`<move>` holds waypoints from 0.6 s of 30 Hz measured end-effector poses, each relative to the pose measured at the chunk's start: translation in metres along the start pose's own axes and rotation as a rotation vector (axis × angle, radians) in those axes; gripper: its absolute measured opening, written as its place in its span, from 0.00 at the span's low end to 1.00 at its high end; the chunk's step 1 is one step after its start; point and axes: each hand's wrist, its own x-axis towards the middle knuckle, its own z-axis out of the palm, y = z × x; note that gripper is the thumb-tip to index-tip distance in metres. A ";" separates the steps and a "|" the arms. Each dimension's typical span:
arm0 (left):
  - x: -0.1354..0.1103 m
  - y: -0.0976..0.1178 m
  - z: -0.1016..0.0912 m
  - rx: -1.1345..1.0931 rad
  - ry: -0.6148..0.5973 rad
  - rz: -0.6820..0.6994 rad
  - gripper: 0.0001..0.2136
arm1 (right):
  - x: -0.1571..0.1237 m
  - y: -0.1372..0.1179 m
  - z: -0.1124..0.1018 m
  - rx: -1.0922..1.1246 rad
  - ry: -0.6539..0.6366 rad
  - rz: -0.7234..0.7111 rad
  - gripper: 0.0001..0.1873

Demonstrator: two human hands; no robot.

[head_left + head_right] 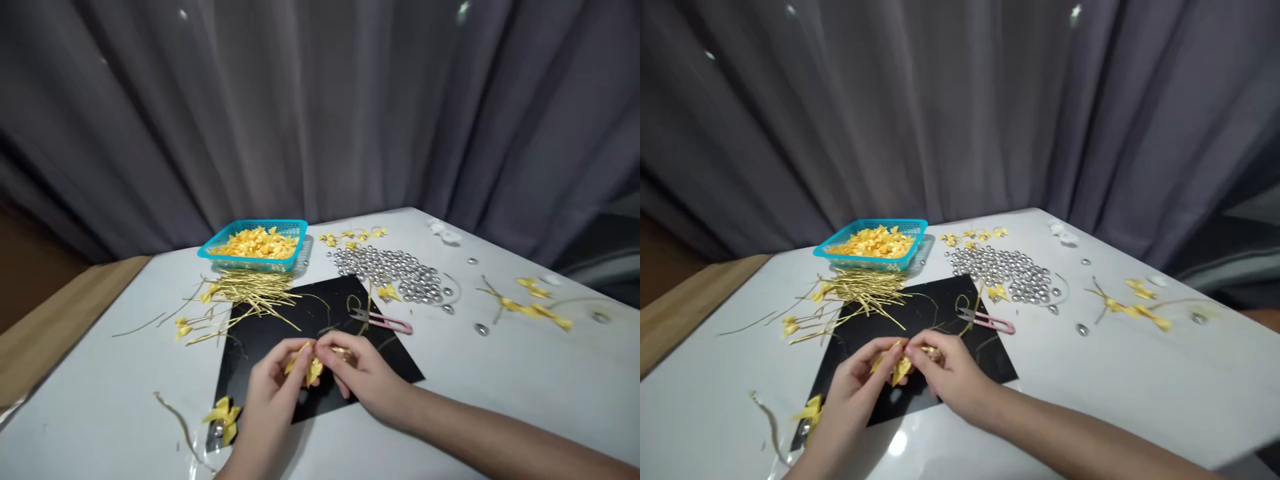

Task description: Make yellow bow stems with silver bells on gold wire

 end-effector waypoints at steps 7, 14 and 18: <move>0.006 -0.010 -0.004 -0.191 0.059 -0.236 0.26 | 0.007 0.002 -0.005 0.122 0.077 0.059 0.20; 0.009 -0.012 -0.003 -0.160 0.119 -0.181 0.25 | 0.010 0.011 -0.006 0.161 0.127 0.056 0.16; 0.005 -0.012 -0.003 -0.117 0.056 -0.153 0.22 | 0.008 0.009 -0.006 0.123 0.145 0.042 0.14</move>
